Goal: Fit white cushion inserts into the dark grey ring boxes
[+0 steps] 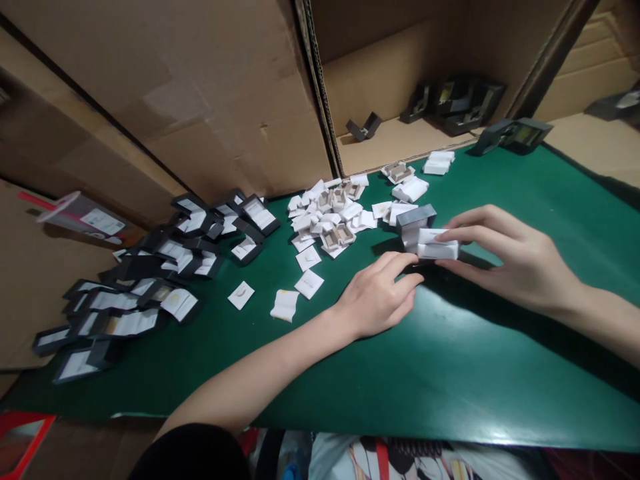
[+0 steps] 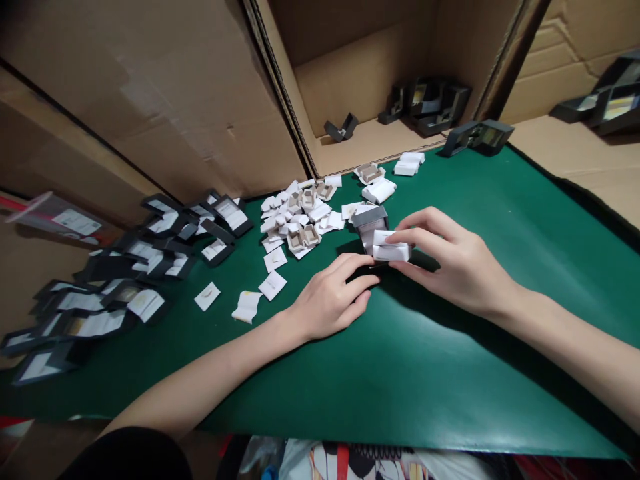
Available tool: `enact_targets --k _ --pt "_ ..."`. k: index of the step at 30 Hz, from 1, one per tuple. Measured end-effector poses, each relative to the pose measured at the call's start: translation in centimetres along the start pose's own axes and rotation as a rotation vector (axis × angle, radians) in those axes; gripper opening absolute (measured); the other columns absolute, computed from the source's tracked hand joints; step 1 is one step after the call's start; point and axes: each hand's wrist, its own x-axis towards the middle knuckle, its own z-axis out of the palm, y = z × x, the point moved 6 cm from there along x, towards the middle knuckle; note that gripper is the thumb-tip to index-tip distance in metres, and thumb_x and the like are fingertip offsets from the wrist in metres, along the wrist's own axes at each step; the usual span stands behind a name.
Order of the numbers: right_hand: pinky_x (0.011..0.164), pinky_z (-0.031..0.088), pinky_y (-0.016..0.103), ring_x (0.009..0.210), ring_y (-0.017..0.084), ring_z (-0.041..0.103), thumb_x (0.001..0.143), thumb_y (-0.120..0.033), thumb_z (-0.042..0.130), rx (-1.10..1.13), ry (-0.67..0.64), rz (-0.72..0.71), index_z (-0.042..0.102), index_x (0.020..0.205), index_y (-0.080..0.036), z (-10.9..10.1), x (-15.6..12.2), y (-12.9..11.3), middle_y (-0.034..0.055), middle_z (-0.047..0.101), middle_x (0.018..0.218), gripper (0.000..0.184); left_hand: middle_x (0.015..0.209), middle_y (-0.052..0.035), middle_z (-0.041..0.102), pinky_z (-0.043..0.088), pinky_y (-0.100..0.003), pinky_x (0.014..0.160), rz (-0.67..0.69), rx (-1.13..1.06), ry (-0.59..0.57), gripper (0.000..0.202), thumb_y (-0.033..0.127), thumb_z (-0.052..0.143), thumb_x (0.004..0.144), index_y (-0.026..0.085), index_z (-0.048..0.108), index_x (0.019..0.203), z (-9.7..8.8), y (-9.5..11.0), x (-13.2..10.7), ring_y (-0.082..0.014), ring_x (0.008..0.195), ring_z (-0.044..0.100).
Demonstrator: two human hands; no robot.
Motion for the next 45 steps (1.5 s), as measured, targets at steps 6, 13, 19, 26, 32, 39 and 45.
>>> enact_targets --k 6,13,19,26,32,39,45 --pt "0.07 0.05 0.029 0.087 0.018 0.061 0.085 -0.017 0.064 -0.007 -0.016 0.005 0.059 0.109 -0.018 0.0 0.1 0.0 0.0108 0.058 0.104 0.024 0.126 -0.0063 0.052 0.049 -0.031 0.107 -0.006 -0.024 -0.008 0.028 0.024 0.037 0.09 0.014 0.061 0.101 -0.1 0.1 0.1 -0.0125 0.118 0.051" --pt "0.074 0.049 0.029 0.087 0.017 0.06 0.086 -0.021 0.064 0.066 -0.085 0.027 0.06 0.107 -0.02 0.4 -0.1 0.6 0.0083 0.057 0.102 0.021 0.119 -0.0038 0.057 0.047 -0.031 0.11 0.011 -0.012 0.084 0.024 0.023 0.04 0.088 0.014 0.062 0.089 -0.7 0.2 0.2 -0.0099 0.109 0.055" --pt "0.072 0.048 0.029 0.083 0.015 0.06 0.085 -0.022 0.064 0.125 -0.111 0.022 0.062 0.102 -0.019 0.5 0.1 0.5 0.0086 0.056 0.1 0.017 0.108 -0.0019 0.062 0.052 -0.022 0.088 -0.034 -0.072 0.191 0.017 0.02 0.045 0.085 0.015 0.061 0.089 -1.3 0.0 0.0 -0.0094 0.103 0.056" --pt "0.075 0.05 0.03 0.087 0.018 0.061 0.085 -0.024 0.064 0.163 -0.154 0.046 0.065 0.103 -0.021 0.9 -0.3 0.9 0.0091 0.056 0.103 0.018 0.112 -0.006 0.057 0.053 -0.018 0.076 -0.168 -0.159 0.204 0.022 0.027 0.047 0.088 0.014 0.05 0.104 -1.3 -1.1 -0.2 -0.0079 0.098 0.059" --pt "0.078 0.049 0.033 0.091 0.019 0.059 0.086 -0.025 0.063 0.187 -0.188 0.015 0.06 0.115 -0.023 1.6 -0.4 0.4 0.0079 0.057 0.104 0.029 0.126 -0.0078 0.048 0.057 -0.022 0.093 -0.258 -0.337 0.169 0.039 0.035 0.05 0.087 0.017 0.043 0.122 -0.8 -2.1 -0.1 -0.0093 0.113 0.055" --pt "0.081 0.049 0.035 0.095 0.021 0.059 0.086 -0.025 0.064 0.179 -0.164 0.009 0.06 0.12 -0.023 1.8 -0.3 -0.4 0.0088 0.058 0.106 0.035 0.123 -0.0083 0.048 0.056 -0.026 0.097 -0.261 -0.396 0.145 0.035 0.034 0.048 0.088 0.017 0.051 0.118 -0.5 -2.2 0.0 -0.0108 0.114 0.053" --pt "0.083 0.048 0.038 0.094 0.021 0.06 0.086 -0.019 0.063 0.086 -0.104 -0.005 0.062 0.114 -0.023 1.7 -0.3 -0.6 0.0073 0.063 0.107 0.028 0.121 -0.0066 0.051 0.055 -0.024 0.096 -0.276 -0.426 0.155 0.03 0.031 0.046 0.089 0.017 0.055 0.114 -0.3 -2.4 0.0 -0.0087 0.11 0.055"
